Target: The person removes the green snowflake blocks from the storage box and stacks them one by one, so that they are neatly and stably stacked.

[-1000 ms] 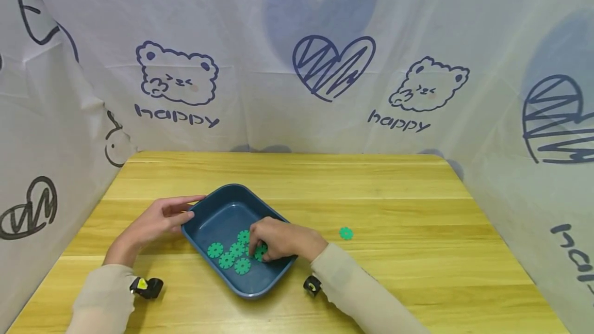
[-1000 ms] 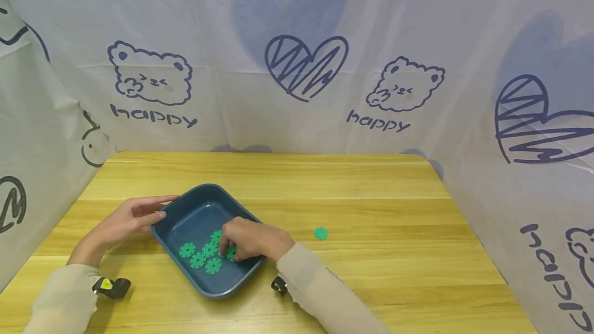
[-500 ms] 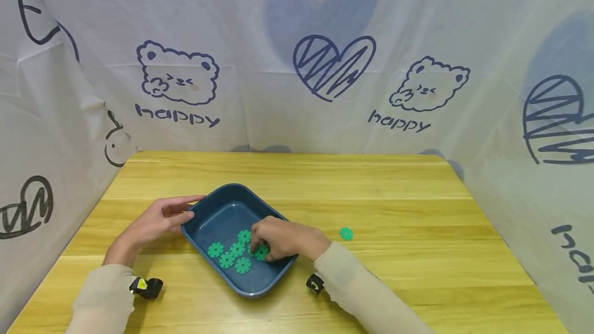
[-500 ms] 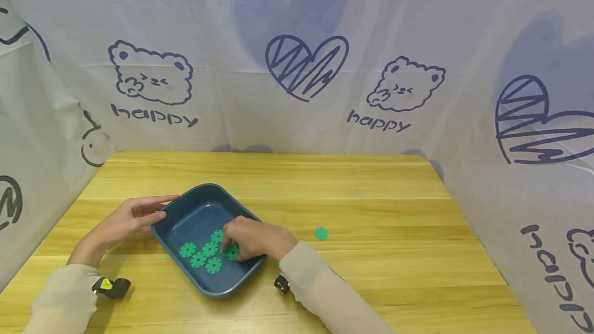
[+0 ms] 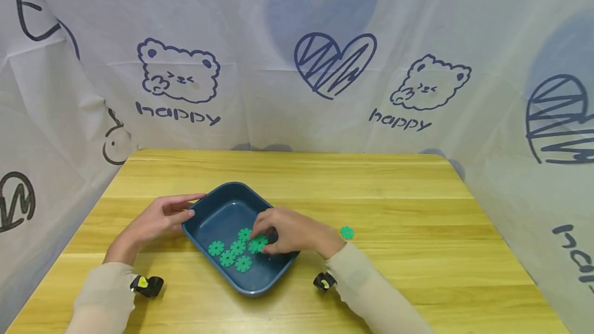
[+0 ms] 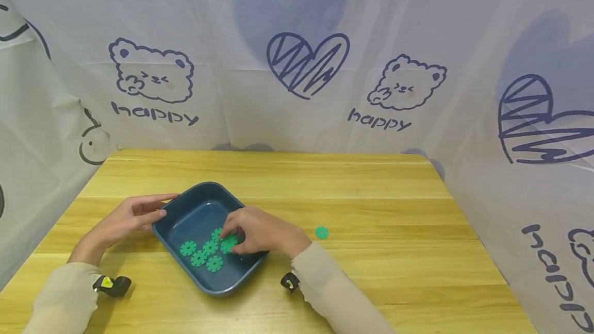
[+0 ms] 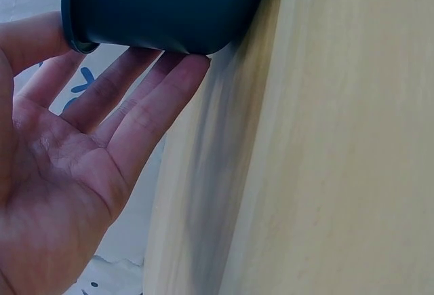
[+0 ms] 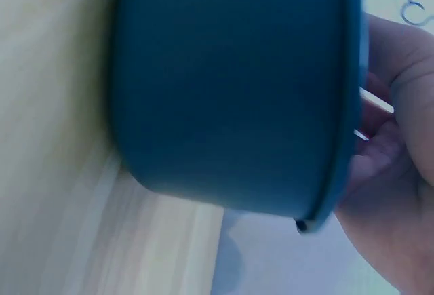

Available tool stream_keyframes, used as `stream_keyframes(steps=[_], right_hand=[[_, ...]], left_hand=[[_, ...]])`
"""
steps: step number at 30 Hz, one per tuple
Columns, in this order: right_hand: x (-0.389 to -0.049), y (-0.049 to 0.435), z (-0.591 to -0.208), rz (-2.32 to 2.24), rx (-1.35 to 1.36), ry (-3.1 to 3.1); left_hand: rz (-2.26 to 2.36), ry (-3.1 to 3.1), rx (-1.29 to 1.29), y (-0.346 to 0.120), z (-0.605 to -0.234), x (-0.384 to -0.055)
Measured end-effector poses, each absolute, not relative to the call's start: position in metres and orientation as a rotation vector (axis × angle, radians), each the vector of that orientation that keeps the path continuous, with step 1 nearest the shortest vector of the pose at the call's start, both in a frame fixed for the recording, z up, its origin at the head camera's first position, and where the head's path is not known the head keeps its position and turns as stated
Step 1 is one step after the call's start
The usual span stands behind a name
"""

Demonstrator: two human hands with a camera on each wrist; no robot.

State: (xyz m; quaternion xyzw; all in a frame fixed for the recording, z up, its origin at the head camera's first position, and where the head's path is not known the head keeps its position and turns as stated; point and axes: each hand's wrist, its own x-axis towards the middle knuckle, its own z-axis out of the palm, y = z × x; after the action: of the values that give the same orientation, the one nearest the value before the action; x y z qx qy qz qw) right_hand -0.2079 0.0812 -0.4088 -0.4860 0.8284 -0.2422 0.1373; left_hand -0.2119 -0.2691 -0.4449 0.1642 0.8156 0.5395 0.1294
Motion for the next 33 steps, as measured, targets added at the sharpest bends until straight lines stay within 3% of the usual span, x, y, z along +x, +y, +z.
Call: stream_keyframes(steps=[18,33], right_hand=[[-0.204,0.140,-0.398,-1.022,-1.257,2.525],[-0.205,0.194,-0.411,-1.154,-1.162,2.599]], left_hand=[[1.546,2.389,0.463,-0.269,-0.444,-0.213],[1.541,2.386,0.482,-0.270,-0.444,-0.213]])
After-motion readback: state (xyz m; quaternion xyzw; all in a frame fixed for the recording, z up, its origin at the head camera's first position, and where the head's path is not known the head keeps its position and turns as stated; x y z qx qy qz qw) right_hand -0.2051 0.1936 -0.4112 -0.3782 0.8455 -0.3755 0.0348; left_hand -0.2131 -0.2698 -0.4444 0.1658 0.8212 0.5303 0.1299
